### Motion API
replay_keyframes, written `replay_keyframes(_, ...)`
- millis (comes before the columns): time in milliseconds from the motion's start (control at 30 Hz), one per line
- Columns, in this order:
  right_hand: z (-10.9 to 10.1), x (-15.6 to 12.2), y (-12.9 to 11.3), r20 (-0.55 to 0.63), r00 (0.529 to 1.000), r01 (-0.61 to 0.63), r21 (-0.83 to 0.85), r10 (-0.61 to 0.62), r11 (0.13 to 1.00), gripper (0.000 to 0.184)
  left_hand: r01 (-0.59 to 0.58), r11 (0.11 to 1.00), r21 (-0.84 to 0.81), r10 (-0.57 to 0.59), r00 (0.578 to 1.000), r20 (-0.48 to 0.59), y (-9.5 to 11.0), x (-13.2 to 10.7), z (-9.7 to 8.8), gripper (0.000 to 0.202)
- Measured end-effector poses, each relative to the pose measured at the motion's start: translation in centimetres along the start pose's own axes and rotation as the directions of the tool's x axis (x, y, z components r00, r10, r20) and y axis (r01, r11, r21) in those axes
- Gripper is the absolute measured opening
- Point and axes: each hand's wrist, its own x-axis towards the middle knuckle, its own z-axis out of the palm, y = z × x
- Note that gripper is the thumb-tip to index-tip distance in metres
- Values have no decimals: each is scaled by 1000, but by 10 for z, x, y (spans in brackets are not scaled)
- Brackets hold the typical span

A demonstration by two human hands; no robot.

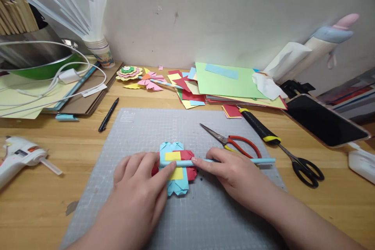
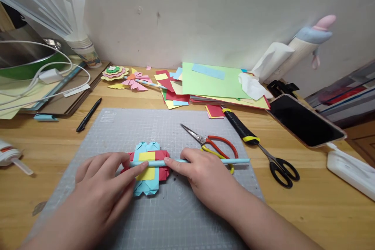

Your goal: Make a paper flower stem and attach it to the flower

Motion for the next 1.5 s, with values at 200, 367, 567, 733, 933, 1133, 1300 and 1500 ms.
replay_keyframes(200, 0, 0, 0, -9, 1000, -6, 22, 6, 1000, 55, -13, 1000, 12, 13, 1000, -1, 3, 3, 0, 24)
replay_keyframes(367, -1, 1, -2, -28, 1000, -5, 24, 6, 1000, 46, 3, 1000, 9, -3, 1000, 14, 3, 4, -2, 21)
replay_keyframes(567, -1, 3, -8, -167, 985, 54, 40, -47, 998, 43, 5, 999, 33, -6, 1000, 25, 3, 5, -3, 18)
replay_keyframes(733, 2, 6, -17, -223, 973, 67, 7, -63, 998, 31, 2, 999, 35, -3, 1000, 22, 3, 6, -2, 20)
replay_keyframes(933, 7, 6, -21, -200, 980, 14, 9, -12, 1000, 34, 8, 1000, 25, -9, 999, 38, 3, 5, -2, 23)
replay_keyframes(1133, 10, 6, -22, -202, 979, 8, -50, -18, 999, 33, 12, 1000, 2, -12, 999, 39, 3, 6, -1, 23)
replay_keyframes(1300, 8, 4, -21, -314, 949, -19, 6, 20, 1000, 34, 20, 1000, -2, -20, 999, 40, 2, 6, -2, 22)
replay_keyframes(1500, 8, 6, -21, -199, 980, -13, 3, 13, 1000, 30, 8, 1000, 1, -8, 999, 43, 3, 6, 0, 22)
